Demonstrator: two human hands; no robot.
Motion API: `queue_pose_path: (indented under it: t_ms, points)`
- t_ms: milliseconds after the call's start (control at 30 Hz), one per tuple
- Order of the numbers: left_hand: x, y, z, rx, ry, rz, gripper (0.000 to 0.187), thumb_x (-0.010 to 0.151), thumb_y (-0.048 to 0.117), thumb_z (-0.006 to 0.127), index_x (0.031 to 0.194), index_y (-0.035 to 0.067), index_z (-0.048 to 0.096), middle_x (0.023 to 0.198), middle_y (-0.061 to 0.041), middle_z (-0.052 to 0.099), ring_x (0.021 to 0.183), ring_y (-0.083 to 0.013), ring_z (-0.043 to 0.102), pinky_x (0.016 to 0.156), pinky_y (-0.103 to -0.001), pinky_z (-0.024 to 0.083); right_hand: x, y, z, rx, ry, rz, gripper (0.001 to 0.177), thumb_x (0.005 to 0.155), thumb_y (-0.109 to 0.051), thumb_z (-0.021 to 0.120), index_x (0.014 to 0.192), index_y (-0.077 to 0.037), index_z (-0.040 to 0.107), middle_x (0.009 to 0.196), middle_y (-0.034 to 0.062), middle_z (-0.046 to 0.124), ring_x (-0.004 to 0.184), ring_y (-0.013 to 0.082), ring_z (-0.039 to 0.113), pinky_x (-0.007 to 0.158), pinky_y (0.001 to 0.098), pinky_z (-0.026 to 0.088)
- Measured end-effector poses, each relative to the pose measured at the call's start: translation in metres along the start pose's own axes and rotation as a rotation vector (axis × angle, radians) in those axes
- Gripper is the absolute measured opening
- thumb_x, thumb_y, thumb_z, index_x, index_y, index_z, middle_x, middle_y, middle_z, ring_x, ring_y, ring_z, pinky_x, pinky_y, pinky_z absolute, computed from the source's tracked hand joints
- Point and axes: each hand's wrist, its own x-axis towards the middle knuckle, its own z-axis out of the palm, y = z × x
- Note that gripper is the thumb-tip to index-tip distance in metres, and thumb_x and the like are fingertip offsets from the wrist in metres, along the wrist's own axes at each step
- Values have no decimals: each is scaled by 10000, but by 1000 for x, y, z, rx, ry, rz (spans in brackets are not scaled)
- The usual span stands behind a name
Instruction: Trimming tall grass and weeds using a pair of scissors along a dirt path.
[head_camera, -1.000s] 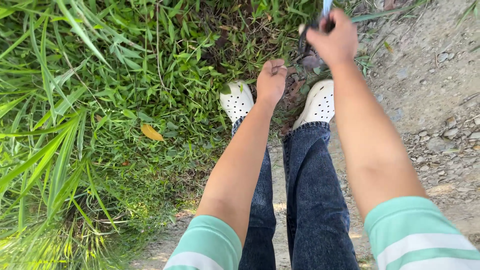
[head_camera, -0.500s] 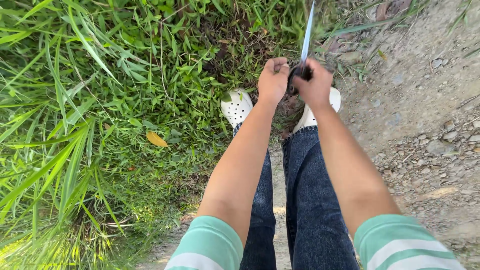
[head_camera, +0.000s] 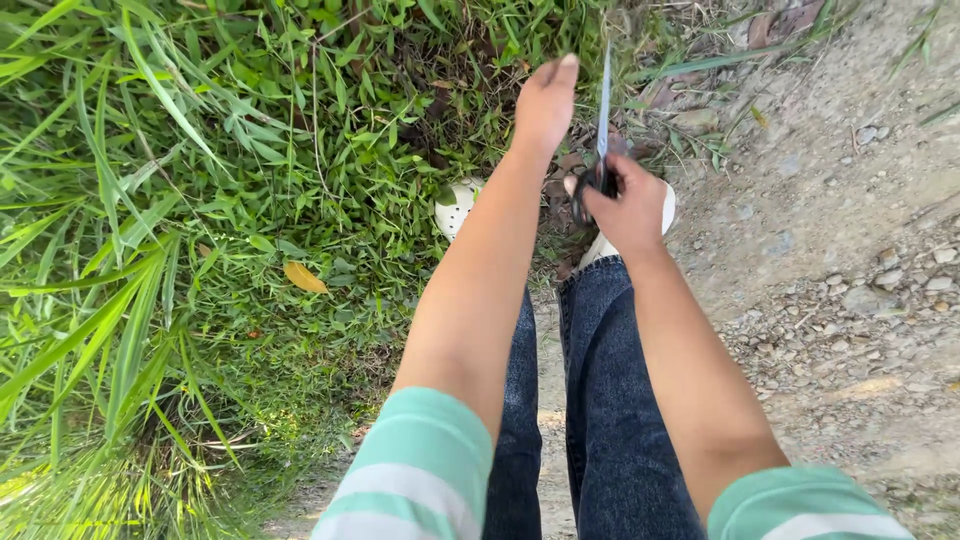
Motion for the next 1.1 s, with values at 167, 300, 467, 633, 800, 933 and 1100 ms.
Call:
queue_pose_path:
  t_ms: [167,300,467,633,800,933,1100]
  points:
    - [-2,64,21,276,141,-124,764,939,552,633,1427,-8,456,1425,-230,544,1294,-392,571,1091,-472,438,-41,22,-18,-30,-65,66,394,767,-307,944,920,-48,691,765,-27,653,674,62,583,614,234,484]
    - [-45,135,38,539,271,117,936,841,592,743,1524,78,361,1534,-167,386,1435,-389,477,1126,-525,445,-47,46,-29,75,-51,150,389,762,-317,921,912,-62,668,722,-41,614,638,60,532,592,246,458]
    - [22,96,76,1594,16,768,659,891,328,675,1491,270,409,1543,-42,366,1448,-309,400,1171,-643,287,-27,47,-34,119,50,145,376,766,-293,927,914,-61,672,720,-48,600,633,55,521,579,242,447]
    - [54,62,42,1828,-104,597,530,910,192,640,1427,209,528,1442,-71,555,1282,-281,551,1070,-545,433,-34,38,-38,320,84,226,352,788,-287,899,931,-71,661,740,-66,610,641,27,546,570,225,453]
    - [9,63,-10,1641,-98,671,274,926,92,630,1195,60,592,1140,-144,672,1090,-298,673,879,-432,567,-41,42,-14,211,83,228,372,795,-277,918,926,-54,650,724,-44,598,619,41,516,563,241,446]
    - [-35,65,-50,1325,-57,495,336,901,41,607,1229,55,538,1118,-202,670,992,-379,695,803,-471,582,-50,29,5,216,31,216,373,800,-275,915,927,-48,648,732,-44,611,632,40,521,575,241,454]
    - [-80,26,-92,856,-25,295,281,983,68,580,1250,48,494,1028,-255,721,968,-461,690,834,-552,548,-44,1,10,237,-58,97,371,792,-259,905,992,-56,667,825,-67,643,715,35,565,651,218,496]
